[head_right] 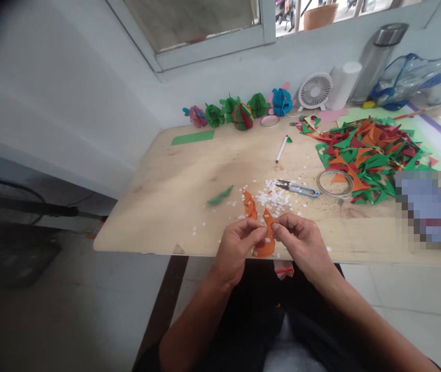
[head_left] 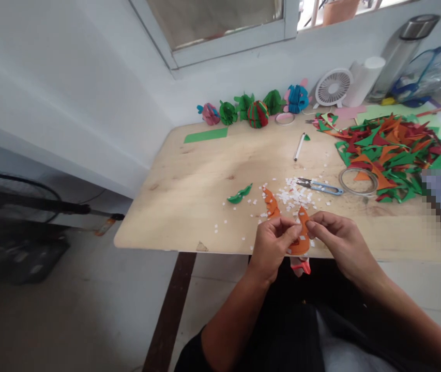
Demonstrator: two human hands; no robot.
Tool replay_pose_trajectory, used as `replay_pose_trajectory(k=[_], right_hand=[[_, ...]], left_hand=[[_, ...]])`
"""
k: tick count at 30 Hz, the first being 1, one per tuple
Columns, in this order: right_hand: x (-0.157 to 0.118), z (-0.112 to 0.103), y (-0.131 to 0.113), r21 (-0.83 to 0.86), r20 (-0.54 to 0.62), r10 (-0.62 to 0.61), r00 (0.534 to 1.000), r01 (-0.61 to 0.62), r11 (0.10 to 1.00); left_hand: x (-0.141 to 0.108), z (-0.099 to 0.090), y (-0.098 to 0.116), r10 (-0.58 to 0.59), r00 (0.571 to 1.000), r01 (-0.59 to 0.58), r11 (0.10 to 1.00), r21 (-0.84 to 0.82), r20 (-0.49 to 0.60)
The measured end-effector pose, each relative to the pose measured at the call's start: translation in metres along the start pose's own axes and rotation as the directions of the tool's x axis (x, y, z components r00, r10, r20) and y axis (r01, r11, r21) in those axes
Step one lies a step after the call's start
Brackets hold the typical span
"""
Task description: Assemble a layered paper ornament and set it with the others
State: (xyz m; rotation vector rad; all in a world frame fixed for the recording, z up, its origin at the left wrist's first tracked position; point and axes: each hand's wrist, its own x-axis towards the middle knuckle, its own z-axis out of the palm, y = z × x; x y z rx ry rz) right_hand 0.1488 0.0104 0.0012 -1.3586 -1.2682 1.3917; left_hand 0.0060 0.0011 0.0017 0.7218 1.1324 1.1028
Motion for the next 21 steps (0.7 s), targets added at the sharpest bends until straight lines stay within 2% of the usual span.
replay_pose_trajectory(k=[10, 12, 14, 16, 18, 20, 21], right_hand=[[-0.004, 0.001, 0.006, -0.167, 0.073, -0.06, 0.996, 0.071, 0.983], [-0.004, 0.001, 0.005, -0.197, 0.068, -0.077, 0.995, 0.089, 0.976], [-0.004, 0.001, 0.004, -0.198, 0.055, -0.087, 0.995, 0.096, 0.975], [-0.003, 0.001, 0.004, -0.152, 0.041, -0.067, 0.997, 0.072, 0.986], [-0.002, 0.001, 0.005, -0.081, 0.028, -0.024, 0.999, 0.026, 0.996], [0.0, 0.001, 0.006, -0.024, 0.005, 0.003, 1.0, -0.003, 1.0], [0.0, 0.001, 0.006, -0.005, -0.009, 0.01, 1.0, -0.01, 1.0]], left_hand=[[0.011, 0.01, 0.003, 0.03, 0.993, -0.045, 0.991, -0.128, -0.114], [0.015, 0.01, 0.0, -0.017, 0.996, -0.002, 0.977, -0.211, -0.089], [0.018, 0.009, -0.003, -0.087, 0.996, 0.079, 0.953, -0.292, -0.013], [0.019, 0.007, -0.004, -0.117, 0.992, 0.123, 0.945, -0.303, 0.037], [0.016, 0.003, -0.004, -0.055, 0.998, 0.051, 0.974, -0.221, -0.012], [0.009, -0.001, -0.004, 0.121, 0.986, -0.125, 0.991, -0.035, -0.117], [0.005, -0.004, -0.004, 0.237, 0.961, -0.225, 0.97, 0.093, -0.145]])
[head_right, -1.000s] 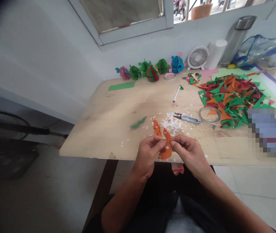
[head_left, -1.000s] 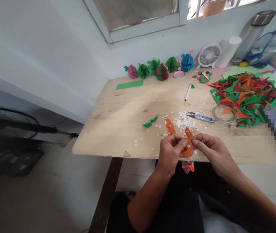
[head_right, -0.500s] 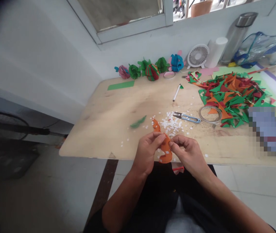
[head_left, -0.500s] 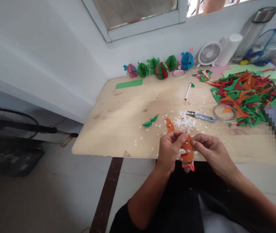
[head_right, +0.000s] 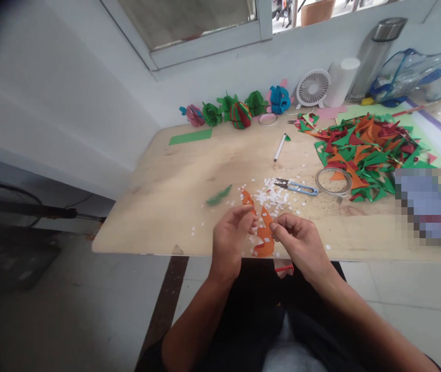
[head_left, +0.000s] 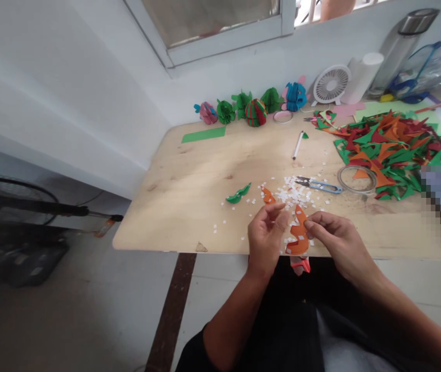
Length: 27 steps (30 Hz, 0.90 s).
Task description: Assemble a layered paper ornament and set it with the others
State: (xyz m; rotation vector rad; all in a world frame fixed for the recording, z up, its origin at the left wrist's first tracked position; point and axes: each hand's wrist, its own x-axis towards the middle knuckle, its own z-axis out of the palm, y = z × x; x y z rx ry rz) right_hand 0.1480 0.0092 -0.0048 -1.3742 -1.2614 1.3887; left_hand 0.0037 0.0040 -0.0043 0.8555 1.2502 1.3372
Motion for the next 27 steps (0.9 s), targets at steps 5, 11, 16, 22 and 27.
replay_pose_trajectory(k=[5, 11, 16, 22, 27], right_hand=[[0.001, 0.003, 0.0, 0.085, -0.016, 0.01, 1.0, -0.009, 0.996], [-0.001, 0.005, -0.003, 0.13, 0.007, 0.002, 1.0, -0.003, 0.991], [-0.002, 0.006, -0.003, 0.139, -0.001, 0.001, 1.0, -0.001, 0.99], [-0.004, 0.006, -0.003, 0.175, 0.013, 0.009, 1.0, -0.011, 0.985], [-0.004, 0.006, -0.002, 0.171, 0.013, 0.025, 1.0, -0.027, 0.985]], left_hand=[[-0.015, -0.008, 0.0, 0.402, 0.896, -0.443, 0.787, 0.428, 0.189], [-0.013, -0.002, -0.006, 0.339, 0.928, -0.371, 0.811, 0.452, 0.154], [-0.014, 0.0, -0.005, 0.219, 0.968, -0.249, 0.867, 0.432, 0.12], [-0.014, -0.001, -0.003, -0.038, 0.991, -0.007, 0.941, 0.339, 0.126], [-0.012, -0.001, -0.004, -0.101, 0.98, 0.061, 0.974, 0.219, 0.174]])
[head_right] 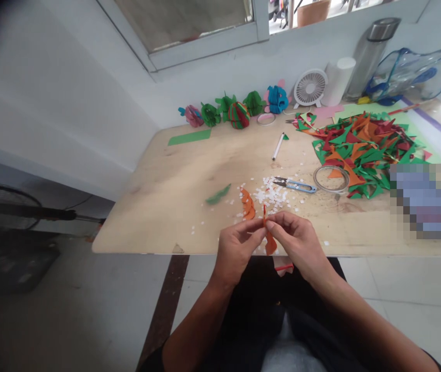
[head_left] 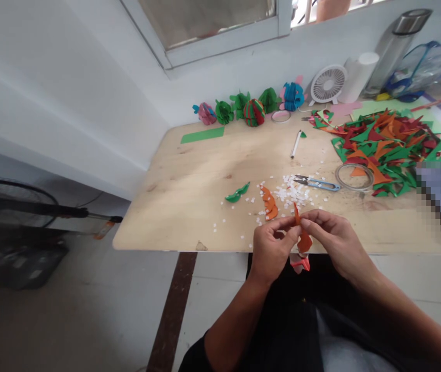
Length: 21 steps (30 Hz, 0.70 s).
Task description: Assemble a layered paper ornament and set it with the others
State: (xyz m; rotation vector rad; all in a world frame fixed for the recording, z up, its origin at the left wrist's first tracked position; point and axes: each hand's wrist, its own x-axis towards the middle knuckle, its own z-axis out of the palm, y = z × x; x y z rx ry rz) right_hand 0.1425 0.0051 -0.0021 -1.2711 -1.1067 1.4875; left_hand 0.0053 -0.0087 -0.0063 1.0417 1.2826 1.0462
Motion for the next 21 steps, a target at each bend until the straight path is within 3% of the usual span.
replay_pose_trajectory(k=[11, 21], right_hand=[[-0.0011, 0.0006, -0.0014, -0.027, 0.008, -0.015, 1.0, 0.015, 1.0], [-0.0014, -0.003, 0.0022, -0.063, -0.061, -0.01, 0.998, 0.006, 0.998]], left_hand=[[0.005, -0.0025, -0.0001, -0.089, 0.996, 0.085, 0.973, -0.215, -0.009], [0.006, -0.0026, 0.0008, -0.16, 0.986, 0.139, 0.938, -0.316, -0.041]])
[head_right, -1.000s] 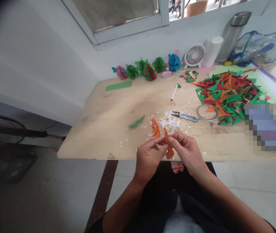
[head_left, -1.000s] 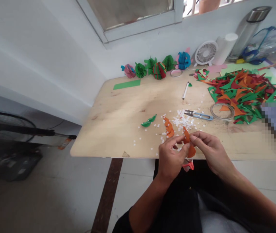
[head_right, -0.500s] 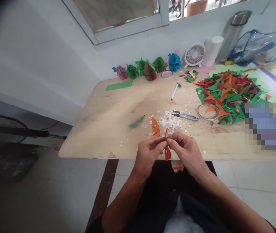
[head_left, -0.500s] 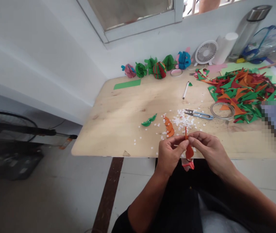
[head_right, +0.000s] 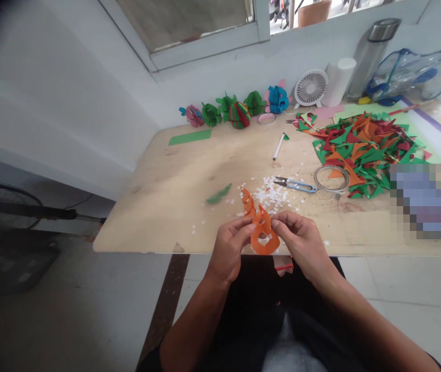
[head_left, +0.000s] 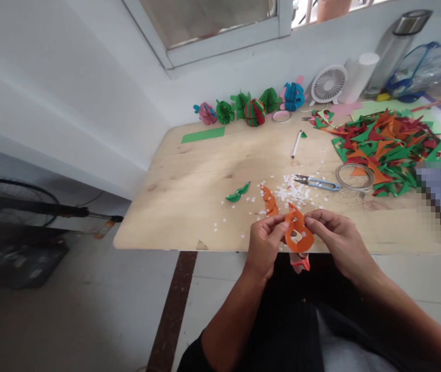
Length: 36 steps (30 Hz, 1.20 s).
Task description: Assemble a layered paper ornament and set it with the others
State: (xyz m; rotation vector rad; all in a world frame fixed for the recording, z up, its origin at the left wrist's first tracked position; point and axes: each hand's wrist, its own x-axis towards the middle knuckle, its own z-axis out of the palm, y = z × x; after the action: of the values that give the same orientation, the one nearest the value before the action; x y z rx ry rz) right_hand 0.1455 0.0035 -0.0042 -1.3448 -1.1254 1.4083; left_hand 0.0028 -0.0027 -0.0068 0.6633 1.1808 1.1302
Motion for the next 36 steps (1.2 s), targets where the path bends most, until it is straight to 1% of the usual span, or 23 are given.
replay_pose_trajectory(k=[3, 7, 10, 15, 18, 24, 26, 28, 30, 31, 32, 33, 34, 35, 36], right_hand=[[0.001, 0.002, -0.001, -0.019, -0.011, -0.002, 1.0, 0.002, 1.0], [0.003, 0.003, -0.001, -0.032, -0.016, -0.009, 1.0, 0.009, 0.999], [0.004, 0.001, 0.0, -0.039, -0.014, -0.002, 1.0, 0.002, 0.999], [0.005, 0.0, 0.004, -0.03, 0.005, 0.034, 0.999, -0.034, 0.999], [0.006, 0.0, 0.004, -0.015, 0.02, 0.026, 0.999, -0.026, 1.0], [0.01, -0.001, 0.003, -0.016, 0.057, -0.037, 0.998, 0.038, 0.999], [0.012, 0.0, 0.004, -0.009, 0.063, -0.018, 0.998, 0.019, 1.0], [0.013, 0.001, 0.005, 0.003, 0.056, 0.0, 0.998, 0.0, 1.0], [0.015, 0.002, 0.006, -0.003, 0.044, 0.001, 0.999, -0.001, 1.0], [0.015, 0.002, 0.006, -0.013, 0.038, 0.0, 0.999, 0.001, 1.0], [0.015, 0.002, 0.006, -0.027, 0.035, -0.001, 0.999, 0.002, 1.0], [0.015, 0.002, 0.005, -0.043, 0.034, -0.002, 0.999, 0.004, 0.999], [0.015, 0.002, 0.005, -0.063, 0.036, -0.005, 0.999, 0.008, 0.998], [0.015, 0.002, 0.004, -0.082, 0.04, -0.011, 0.999, 0.014, 0.997], [0.015, 0.002, 0.003, -0.099, 0.043, -0.019, 0.999, 0.023, 0.995]], left_hand=[[0.001, 0.001, 0.0, 0.046, 0.999, -0.046, 0.999, -0.009, -0.009], [0.004, 0.003, -0.002, 0.135, 0.991, -0.134, 0.989, 0.061, -0.023], [0.006, 0.005, -0.003, 0.159, 0.987, -0.155, 0.983, 0.102, -0.031], [0.009, 0.006, -0.006, 0.206, 0.976, -0.195, 0.972, 0.134, -0.076], [0.009, 0.005, -0.006, 0.248, 0.965, -0.228, 0.955, 0.189, -0.087], [0.003, 0.006, -0.004, 0.393, 0.918, -0.346, 0.852, 0.392, -0.045], [0.002, 0.007, -0.004, 0.402, 0.916, -0.361, 0.834, 0.417, -0.01], [0.002, 0.007, -0.005, 0.385, 0.923, -0.359, 0.837, 0.413, 0.022], [0.004, 0.006, -0.007, 0.39, 0.92, -0.366, 0.832, 0.418, 0.031], [0.005, 0.005, -0.008, 0.423, 0.906, -0.39, 0.807, 0.443, 0.026], [0.006, 0.004, -0.009, 0.485, 0.874, -0.433, 0.757, 0.489, 0.024], [0.007, 0.003, -0.01, 0.569, 0.822, -0.492, 0.673, 0.552, 0.039], [0.008, 0.002, -0.01, 0.659, 0.748, -0.555, 0.553, 0.621, 0.081], [0.009, 0.001, -0.01, 0.734, 0.663, -0.608, 0.41, 0.679, 0.15], [0.009, 0.0, -0.009, 0.781, 0.579, -0.647, 0.265, 0.715, 0.234]])
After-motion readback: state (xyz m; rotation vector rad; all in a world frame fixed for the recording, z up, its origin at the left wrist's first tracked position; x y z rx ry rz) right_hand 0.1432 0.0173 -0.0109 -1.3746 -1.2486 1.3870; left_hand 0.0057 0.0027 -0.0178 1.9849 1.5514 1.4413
